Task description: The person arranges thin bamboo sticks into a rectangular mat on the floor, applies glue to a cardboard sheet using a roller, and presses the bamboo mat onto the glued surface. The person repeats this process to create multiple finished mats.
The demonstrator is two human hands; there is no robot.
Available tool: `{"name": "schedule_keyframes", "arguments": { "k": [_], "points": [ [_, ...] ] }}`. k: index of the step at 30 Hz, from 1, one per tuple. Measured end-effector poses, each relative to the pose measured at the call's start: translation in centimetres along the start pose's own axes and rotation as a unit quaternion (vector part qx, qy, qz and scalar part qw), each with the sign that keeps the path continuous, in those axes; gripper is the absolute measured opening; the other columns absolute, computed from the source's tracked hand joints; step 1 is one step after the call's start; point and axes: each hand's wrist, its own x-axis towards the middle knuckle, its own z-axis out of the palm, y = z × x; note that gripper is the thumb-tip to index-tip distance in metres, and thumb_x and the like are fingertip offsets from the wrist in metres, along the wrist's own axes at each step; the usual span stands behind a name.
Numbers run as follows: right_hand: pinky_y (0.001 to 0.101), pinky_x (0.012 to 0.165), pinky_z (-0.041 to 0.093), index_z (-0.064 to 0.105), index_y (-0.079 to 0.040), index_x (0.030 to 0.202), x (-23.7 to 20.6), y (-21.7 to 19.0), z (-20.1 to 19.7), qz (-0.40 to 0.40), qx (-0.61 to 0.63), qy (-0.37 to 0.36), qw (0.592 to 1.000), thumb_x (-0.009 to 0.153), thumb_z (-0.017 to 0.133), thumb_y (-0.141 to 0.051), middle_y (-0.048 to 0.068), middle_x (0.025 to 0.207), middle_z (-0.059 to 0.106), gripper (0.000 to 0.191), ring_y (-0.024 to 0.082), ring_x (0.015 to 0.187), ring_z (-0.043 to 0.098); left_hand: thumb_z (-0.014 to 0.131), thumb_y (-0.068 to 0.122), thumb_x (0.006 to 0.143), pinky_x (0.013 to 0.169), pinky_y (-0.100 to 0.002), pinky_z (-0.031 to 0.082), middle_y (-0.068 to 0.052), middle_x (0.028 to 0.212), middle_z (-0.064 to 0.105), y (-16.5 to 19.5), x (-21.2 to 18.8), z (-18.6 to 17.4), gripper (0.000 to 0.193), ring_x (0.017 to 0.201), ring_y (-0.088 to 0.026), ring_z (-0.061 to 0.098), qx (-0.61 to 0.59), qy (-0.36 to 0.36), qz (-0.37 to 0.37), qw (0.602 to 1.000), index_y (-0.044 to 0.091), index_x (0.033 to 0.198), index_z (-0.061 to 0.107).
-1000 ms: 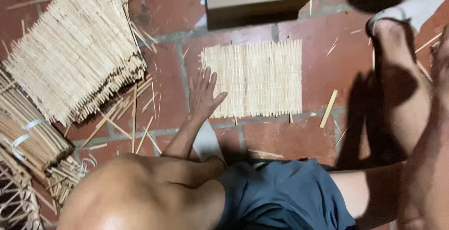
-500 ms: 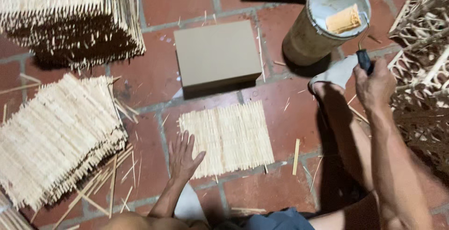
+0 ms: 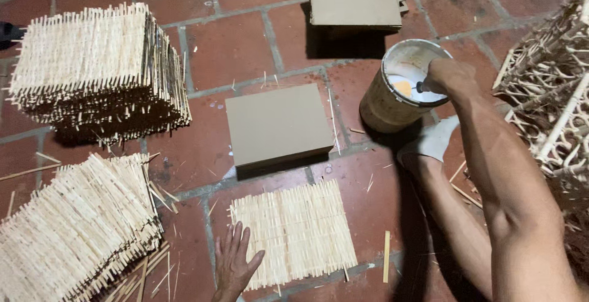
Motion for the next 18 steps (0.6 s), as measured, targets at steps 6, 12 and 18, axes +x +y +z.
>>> {"name": "schedule_keyframes", "arguments": {
  "k": [6,12,18],
  "points": [
    [0.0504,0.067,0.052,0.079,0.002,0.094,-4.3,3.5,-0.5,0.056,0.007,0.046,0.997,0.096,0.075,-0.047,0.023,0.086,0.077,0.049,0.036,0.076,0.071,0.067,0.056,0.083,0.118,-0.063,0.01,-0.015,0.158,0.031,-0.2,0.1,0.6,0.083,0.147,-0.036,0.023,0.01,-0.012,-0.002,1.0,0.007,0.145,0.042],
    [0.0437,0.053,0.043,0.067,0.001,0.092,-11.9,5.7,3.7,-0.01,-0.005,0.314,0.949,0.103,0.072,-0.028,0.018,0.091,0.064,0.031,0.026,0.069,0.057,0.066,0.057,0.084,0.119,-0.061,0.01,-0.013,0.161,0.029,0.1,0.9,0.4,0.086,0.149,-0.034,0.022,0.015,-0.031,-0.02,0.999,0.01,0.151,0.042],
    [0.0502,0.07,0.05,0.069,0.0,0.097,-13.5,3.3,8.3,0.012,0.025,0.355,0.934,0.09,0.078,-0.028,0.019,0.093,0.065,0.03,0.031,0.078,0.063,0.064,0.057,0.086,0.121,-0.058,0.01,-0.012,0.162,0.028,0.7,1.6,-0.4,0.081,0.151,-0.032,0.021,0.009,-0.037,-0.029,0.999,0.01,0.147,0.043]
  ]
}}
